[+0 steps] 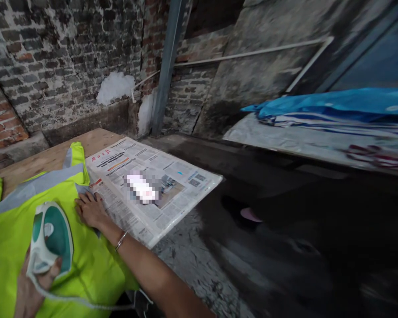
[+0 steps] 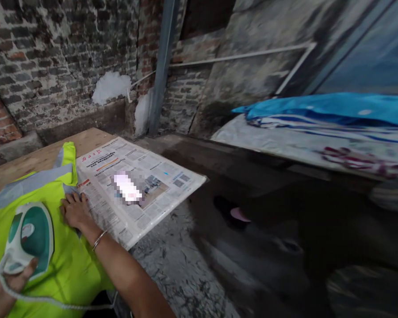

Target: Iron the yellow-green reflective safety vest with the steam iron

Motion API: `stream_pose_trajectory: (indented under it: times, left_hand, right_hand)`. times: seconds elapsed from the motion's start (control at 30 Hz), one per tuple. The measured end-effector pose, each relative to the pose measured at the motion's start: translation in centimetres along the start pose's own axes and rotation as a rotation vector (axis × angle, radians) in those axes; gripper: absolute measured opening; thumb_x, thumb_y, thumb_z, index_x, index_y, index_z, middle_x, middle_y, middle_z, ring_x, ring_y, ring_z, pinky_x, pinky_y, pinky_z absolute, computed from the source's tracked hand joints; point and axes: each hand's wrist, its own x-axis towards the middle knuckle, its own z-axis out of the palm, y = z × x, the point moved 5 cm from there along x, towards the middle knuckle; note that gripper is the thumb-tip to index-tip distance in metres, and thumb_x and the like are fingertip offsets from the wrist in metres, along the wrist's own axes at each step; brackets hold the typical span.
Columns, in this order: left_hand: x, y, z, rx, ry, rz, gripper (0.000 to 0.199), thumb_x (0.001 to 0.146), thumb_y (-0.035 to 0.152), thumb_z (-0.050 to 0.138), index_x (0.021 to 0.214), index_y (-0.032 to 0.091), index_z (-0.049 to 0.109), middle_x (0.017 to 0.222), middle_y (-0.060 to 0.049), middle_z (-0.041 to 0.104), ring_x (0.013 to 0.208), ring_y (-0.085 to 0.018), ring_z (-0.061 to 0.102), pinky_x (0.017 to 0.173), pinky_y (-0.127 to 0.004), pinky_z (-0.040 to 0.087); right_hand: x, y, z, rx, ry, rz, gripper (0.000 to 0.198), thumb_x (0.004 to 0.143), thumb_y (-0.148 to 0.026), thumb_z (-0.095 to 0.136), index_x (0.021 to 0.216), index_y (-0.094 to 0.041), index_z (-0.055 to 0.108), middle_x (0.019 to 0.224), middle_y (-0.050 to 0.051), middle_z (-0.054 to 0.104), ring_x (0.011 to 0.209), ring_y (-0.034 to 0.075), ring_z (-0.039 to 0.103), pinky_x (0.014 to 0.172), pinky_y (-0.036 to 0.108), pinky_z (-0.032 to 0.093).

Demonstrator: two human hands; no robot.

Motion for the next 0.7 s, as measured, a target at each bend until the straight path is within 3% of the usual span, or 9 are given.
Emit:
stream_pose_trajectory:
  times: [0.1,0.17,0.3,0.47,0.7]
  left_hand:
    - [4.0,4.7,1.2,-0.178,-0.049,0.047,0.066,0.06,0.066,0.076,0.108,0.022,0.065,0.095,-0.008,0.079,0.085,-0.032,0.077,0.079,-0.044,0.066]
    - [6.6,7.0,1.9,-0.213,-0.013,0.083,0.062,0.058,0.065,0.075,0.1,0.022,0.064,0.093,-0.009,0.077,0.083,-0.031,0.075,0.079,-0.045,0.064]
    - [9.5,8.5,2.7,-0.21,0.065,0.083,0.056,0.056,0.063,0.072,0.092,0.022,0.063,0.093,-0.012,0.075,0.088,-0.033,0.074,0.088,-0.049,0.062]
    - [7.1,6.3,1.7,-0.174,0.03,0.085,0.057,0.06,0.06,0.073,0.104,0.024,0.067,0.093,-0.007,0.077,0.089,-0.032,0.074,0.085,-0.045,0.062]
    - [-1.8,-1.4,-0.9,-0.057,0.098,-0.024,0.07,0.062,0.073,0.075,0.118,0.031,0.068,0.105,-0.006,0.078,0.094,-0.037,0.077,0.085,-0.05,0.065]
  right_hand:
    - [0.0,0.0,0.0,-0.014,-0.001,-0.001,0.044,0.11,-0.039,0.036,0.142,-0.026,0.063,0.16,0.008,0.055,0.15,0.03,0.037,0.122,0.063,0.024]
    - [0.2,0.0,0.0,-0.021,-0.006,0.007,0.043,0.11,-0.039,0.039,0.143,-0.026,0.063,0.16,0.007,0.056,0.15,0.03,0.037,0.122,0.062,0.024]
    - [0.4,-0.1,-0.1,-0.028,-0.018,0.025,0.043,0.109,-0.038,0.04,0.142,-0.027,0.065,0.159,0.006,0.057,0.15,0.03,0.037,0.121,0.061,0.025]
    - [0.3,-0.2,-0.3,-0.019,-0.002,0.011,0.041,0.108,-0.037,0.042,0.14,-0.027,0.065,0.158,0.007,0.057,0.148,0.029,0.039,0.119,0.059,0.027]
    - [0.1,-0.2,-0.3,0.003,-0.019,0.019,0.042,0.106,-0.036,0.043,0.142,-0.025,0.063,0.16,0.006,0.055,0.149,0.03,0.039,0.121,0.062,0.026]
